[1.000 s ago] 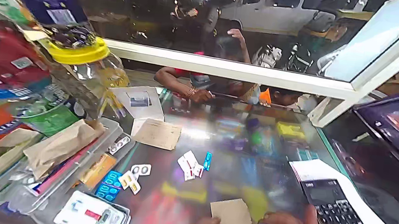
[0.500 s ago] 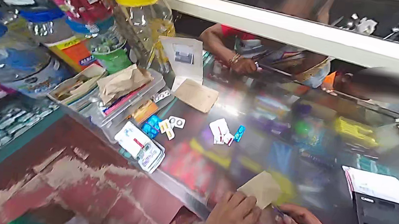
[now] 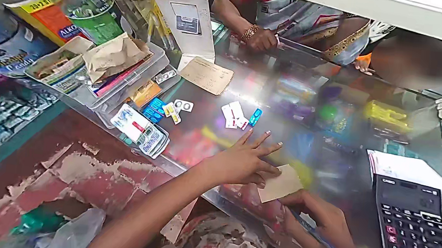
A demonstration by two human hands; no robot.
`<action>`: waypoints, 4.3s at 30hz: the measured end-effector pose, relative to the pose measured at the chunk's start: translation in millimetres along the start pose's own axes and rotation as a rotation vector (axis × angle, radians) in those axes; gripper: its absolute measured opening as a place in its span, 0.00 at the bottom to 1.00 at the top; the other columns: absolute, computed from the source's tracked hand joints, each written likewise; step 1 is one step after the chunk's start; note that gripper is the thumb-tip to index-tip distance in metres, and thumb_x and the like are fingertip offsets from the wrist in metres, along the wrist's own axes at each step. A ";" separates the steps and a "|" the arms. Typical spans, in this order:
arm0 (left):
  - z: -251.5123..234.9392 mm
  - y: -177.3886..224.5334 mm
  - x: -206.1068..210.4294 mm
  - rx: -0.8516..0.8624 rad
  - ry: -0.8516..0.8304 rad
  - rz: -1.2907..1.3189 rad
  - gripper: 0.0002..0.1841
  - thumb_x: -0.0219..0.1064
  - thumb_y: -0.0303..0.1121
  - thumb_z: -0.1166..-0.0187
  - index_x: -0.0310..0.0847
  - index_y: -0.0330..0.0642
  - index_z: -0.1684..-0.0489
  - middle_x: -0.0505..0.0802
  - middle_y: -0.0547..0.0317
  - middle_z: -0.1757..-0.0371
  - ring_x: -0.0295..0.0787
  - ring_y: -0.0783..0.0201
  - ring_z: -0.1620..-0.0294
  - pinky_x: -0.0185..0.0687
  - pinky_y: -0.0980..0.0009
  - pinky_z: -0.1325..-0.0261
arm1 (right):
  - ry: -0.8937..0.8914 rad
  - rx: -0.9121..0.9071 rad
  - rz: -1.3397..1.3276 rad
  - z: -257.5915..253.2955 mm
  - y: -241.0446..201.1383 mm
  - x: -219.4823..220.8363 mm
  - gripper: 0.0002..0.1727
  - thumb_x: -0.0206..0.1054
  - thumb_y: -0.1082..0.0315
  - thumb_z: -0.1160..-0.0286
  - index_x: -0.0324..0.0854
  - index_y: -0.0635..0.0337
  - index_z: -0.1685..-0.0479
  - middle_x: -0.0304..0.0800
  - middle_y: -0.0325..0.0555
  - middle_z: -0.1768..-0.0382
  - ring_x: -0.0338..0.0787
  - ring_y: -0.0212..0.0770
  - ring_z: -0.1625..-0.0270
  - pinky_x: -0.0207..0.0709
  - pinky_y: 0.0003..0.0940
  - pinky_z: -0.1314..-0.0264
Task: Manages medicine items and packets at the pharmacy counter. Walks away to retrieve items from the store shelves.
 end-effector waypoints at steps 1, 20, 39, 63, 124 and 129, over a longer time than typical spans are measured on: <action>-1.1 -2.7 0.4 -0.005 -0.025 0.021 0.22 0.69 0.44 0.19 0.83 0.62 0.24 0.58 0.49 0.05 0.35 0.36 0.04 0.21 0.27 0.12 | -0.001 0.010 -0.019 -3.7 6.3 1.0 0.09 0.69 0.61 0.30 0.88 0.58 0.62 0.90 0.35 0.68 0.87 0.18 0.68 0.83 0.14 0.65; 5.2 -17.5 3.8 0.080 0.166 0.040 0.24 0.72 0.54 0.25 0.87 0.65 0.29 0.63 0.49 0.07 0.41 0.40 0.04 0.24 0.28 0.11 | 0.152 0.014 0.050 -16.5 37.4 20.5 0.05 0.72 0.67 0.40 0.85 0.59 0.72 0.86 0.35 0.73 0.80 0.15 0.73 0.73 0.07 0.72; 4.0 -19.7 6.8 0.058 0.142 0.047 0.24 0.72 0.56 0.26 0.87 0.68 0.30 0.62 0.47 0.07 0.41 0.41 0.04 0.24 0.29 0.11 | 0.152 0.043 0.080 -15.6 37.4 20.3 0.07 0.71 0.65 0.39 0.84 0.60 0.74 0.86 0.36 0.73 0.80 0.15 0.72 0.71 0.07 0.72; 3.3 -20.8 6.8 0.045 0.133 0.041 0.24 0.71 0.57 0.26 0.86 0.70 0.29 0.62 0.48 0.07 0.38 0.40 0.04 0.23 0.29 0.11 | 0.191 0.027 0.080 -16.7 36.8 18.4 0.05 0.71 0.68 0.40 0.85 0.61 0.74 0.87 0.36 0.74 0.82 0.15 0.71 0.73 0.07 0.69; 32.5 -19.2 7.2 0.075 0.276 0.087 0.22 0.70 0.50 0.22 0.88 0.56 0.31 0.71 0.49 0.11 0.53 0.45 0.06 0.35 0.39 0.07 | -0.006 0.184 -0.301 -28.3 34.0 14.6 0.28 0.43 0.35 0.11 0.80 0.43 0.39 0.89 0.23 0.68 0.86 0.21 0.70 0.81 0.18 0.69; 32.3 -21.6 8.1 0.073 0.286 0.073 0.22 0.70 0.52 0.22 0.89 0.59 0.32 0.70 0.50 0.11 0.53 0.46 0.06 0.36 0.39 0.07 | 0.011 0.041 -0.031 -12.1 29.2 27.5 0.10 0.67 0.64 0.29 0.86 0.60 0.58 0.90 0.34 0.65 0.85 0.17 0.68 0.81 0.13 0.65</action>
Point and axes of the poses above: each hand's wrist, its own z-axis away from the middle knuckle, its own x-axis out of the palm, y = z × x, the point moved 9 cm from there along -z, towards the middle knuckle
